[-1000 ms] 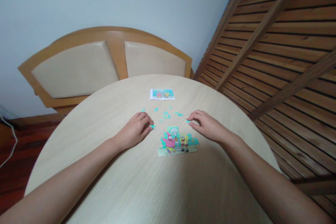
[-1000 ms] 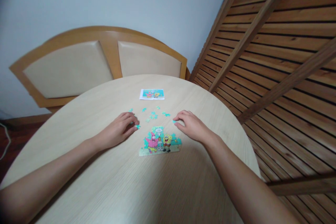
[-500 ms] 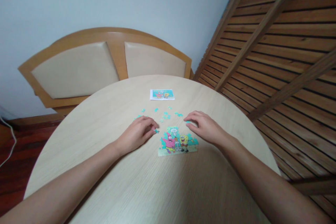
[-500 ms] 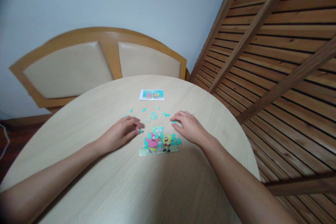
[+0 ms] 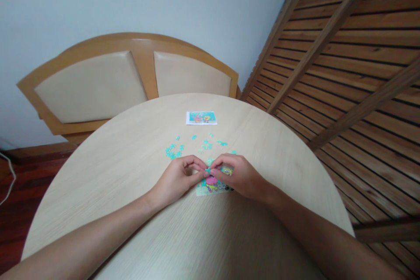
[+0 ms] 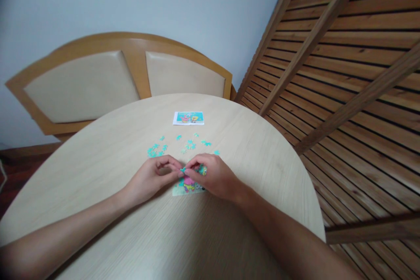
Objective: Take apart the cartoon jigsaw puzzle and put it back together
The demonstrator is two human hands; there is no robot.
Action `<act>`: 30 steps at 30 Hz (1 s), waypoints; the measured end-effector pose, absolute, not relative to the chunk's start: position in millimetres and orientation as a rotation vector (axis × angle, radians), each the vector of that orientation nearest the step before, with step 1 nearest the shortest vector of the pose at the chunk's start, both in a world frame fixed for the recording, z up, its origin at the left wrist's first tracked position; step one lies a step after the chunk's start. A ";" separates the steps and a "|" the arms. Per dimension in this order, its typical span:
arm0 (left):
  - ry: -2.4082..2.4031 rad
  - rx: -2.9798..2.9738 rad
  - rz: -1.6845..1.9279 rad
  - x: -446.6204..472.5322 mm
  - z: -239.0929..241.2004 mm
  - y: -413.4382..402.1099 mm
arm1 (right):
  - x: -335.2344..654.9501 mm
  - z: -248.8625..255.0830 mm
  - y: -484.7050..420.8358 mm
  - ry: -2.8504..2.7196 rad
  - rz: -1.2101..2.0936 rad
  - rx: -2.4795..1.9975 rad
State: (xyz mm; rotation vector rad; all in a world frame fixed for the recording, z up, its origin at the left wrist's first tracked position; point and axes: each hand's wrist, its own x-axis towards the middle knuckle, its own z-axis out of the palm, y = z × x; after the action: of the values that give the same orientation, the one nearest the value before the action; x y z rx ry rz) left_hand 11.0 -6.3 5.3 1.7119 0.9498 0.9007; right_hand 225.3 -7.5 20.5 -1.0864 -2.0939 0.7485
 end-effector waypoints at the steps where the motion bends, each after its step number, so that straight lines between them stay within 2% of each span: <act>1: 0.939 1.724 0.892 11.0 4.8 -6.7 | 226.2 20.6 -6.7 -2.064 0.801 -1.108; 5: 0.855 2.082 0.810 6.8 2.6 -8.5 | 239.3 22.7 0.4 -1.961 0.984 -1.153; 11: 0.587 2.708 0.471 -0.5 2.3 -9.6 | 278.9 26.0 17.5 -1.951 1.134 -1.252; 20: 0.644 2.702 0.436 -25.4 15.1 4.7 | 289.7 19.9 24.4 -2.092 1.210 -1.256; 30: 0.642 2.723 0.390 -27.7 19.7 7.9 | 285.3 22.9 19.4 -2.218 1.145 -1.248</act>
State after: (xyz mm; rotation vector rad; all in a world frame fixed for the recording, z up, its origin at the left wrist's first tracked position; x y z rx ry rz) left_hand -27.7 7.9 19.7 2.7231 0.6419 0.3899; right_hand 285.3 19.4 22.9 -1.2484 -2.2176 1.1446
